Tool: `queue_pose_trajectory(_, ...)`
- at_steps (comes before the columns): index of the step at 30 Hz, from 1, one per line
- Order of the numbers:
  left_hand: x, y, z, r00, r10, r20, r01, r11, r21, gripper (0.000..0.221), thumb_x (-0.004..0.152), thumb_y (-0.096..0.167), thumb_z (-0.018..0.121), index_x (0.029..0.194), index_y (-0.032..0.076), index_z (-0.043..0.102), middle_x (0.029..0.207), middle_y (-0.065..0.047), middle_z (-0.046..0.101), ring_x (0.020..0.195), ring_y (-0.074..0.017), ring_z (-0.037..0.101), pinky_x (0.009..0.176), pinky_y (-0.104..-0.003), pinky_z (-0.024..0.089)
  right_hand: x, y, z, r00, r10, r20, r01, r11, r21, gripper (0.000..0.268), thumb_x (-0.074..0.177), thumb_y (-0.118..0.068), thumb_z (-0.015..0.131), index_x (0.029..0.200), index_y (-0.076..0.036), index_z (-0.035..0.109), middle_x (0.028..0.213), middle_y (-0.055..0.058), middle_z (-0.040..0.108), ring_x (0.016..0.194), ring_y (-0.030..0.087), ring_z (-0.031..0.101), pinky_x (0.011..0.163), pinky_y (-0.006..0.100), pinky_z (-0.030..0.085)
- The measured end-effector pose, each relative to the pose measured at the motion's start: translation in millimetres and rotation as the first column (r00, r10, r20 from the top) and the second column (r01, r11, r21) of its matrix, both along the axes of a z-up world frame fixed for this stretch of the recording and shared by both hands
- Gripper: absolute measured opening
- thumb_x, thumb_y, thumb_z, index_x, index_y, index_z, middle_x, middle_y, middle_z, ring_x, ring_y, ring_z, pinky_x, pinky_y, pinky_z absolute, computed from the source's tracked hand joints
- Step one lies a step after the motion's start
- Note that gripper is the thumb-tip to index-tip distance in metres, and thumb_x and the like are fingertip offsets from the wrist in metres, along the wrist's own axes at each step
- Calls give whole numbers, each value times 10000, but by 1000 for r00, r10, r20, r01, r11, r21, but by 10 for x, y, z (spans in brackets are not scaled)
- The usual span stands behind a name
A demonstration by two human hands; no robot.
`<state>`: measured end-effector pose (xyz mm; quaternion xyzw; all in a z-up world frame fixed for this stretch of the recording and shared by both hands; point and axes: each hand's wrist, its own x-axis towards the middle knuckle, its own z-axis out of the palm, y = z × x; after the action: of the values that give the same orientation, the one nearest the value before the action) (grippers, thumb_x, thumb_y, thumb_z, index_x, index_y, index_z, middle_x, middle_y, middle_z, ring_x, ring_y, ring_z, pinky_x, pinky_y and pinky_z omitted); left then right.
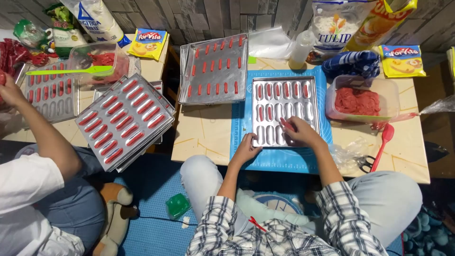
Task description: Piping red dough or paste into a multi-slot metal tray using a plastic piping bag
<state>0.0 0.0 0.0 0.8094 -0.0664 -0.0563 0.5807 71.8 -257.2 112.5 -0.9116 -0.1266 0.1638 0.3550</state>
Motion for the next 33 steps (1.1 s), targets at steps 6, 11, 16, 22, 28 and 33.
queue_pose_trajectory(6, 22, 0, -18, 999, -4, -35, 5, 1000, 15, 462, 863, 192, 788, 1191, 86, 481, 1058, -169, 509, 749, -328, 682, 667, -347, 590, -19, -155, -176, 989, -133, -62, 133, 991, 7, 415, 969, -407, 636, 1264, -117, 597, 992, 211, 728, 984, 404, 691, 882, 512, 529)
queue_pose_trajectory(11, 6, 23, -3, 999, -8, -41, 9, 1000, 16, 472, 866, 214, 785, 1205, 84, 483, 1047, -177, 509, 728, -334, 682, 655, -363, 590, -31, -180, -333, 976, -201, -82, 194, 977, -84, 449, 977, -505, 590, 1221, -130, 634, 1033, 235, 728, 1036, 435, 685, 927, 527, 528)
queue_pose_trajectory(16, 54, 53, 126, 996, -56, -71, 58, 998, 25, 471, 886, 236, 778, 1219, 86, 481, 1065, -162, 510, 732, -310, 685, 659, -360, 587, -23, -254, -562, 946, -313, -86, 297, 942, -153, 436, 978, -655, 530, 1161, -286, 675, 981, 125, 753, 1010, 346, 716, 917, 463, 556)
queue_pose_trajectory(22, 101, 154, 99, 989, -118, -95, 124, 990, 66, 502, 890, 287, 792, 1239, 106, 479, 1090, -150, 521, 713, -271, 672, 649, -349, 566, -45, -158, -481, 916, -390, -92, 383, 920, -85, 435, 978, -647, 549, 1089, -260, 714, 932, 161, 766, 1024, 389, 709, 940, 488, 546)
queue_pose_trajectory(28, 187, 167, 253, 980, -160, -117, 170, 982, 81, 519, 845, 280, 820, 1208, 103, 495, 1073, -183, 553, 699, -304, 671, 657, -394, 552, -78, -121, -232, 897, -411, -164, 416, 909, -5, 420, 984, -579, 557, 1126, -213, 707, 987, 208, 759, 1066, 427, 689, 968, 517, 530)
queue_pose_trajectory(33, 244, 209, 391, 967, -195, -162, 213, 972, 101, 430, 843, 316, 843, 1065, 135, 522, 912, -87, 500, 694, -254, 652, 649, -352, 536, -95, -63, -38, 893, -395, -215, 421, 902, 96, 382, 998, -488, 574, 1101, -147, 713, 935, 239, 758, 1030, 440, 699, 955, 526, 521)
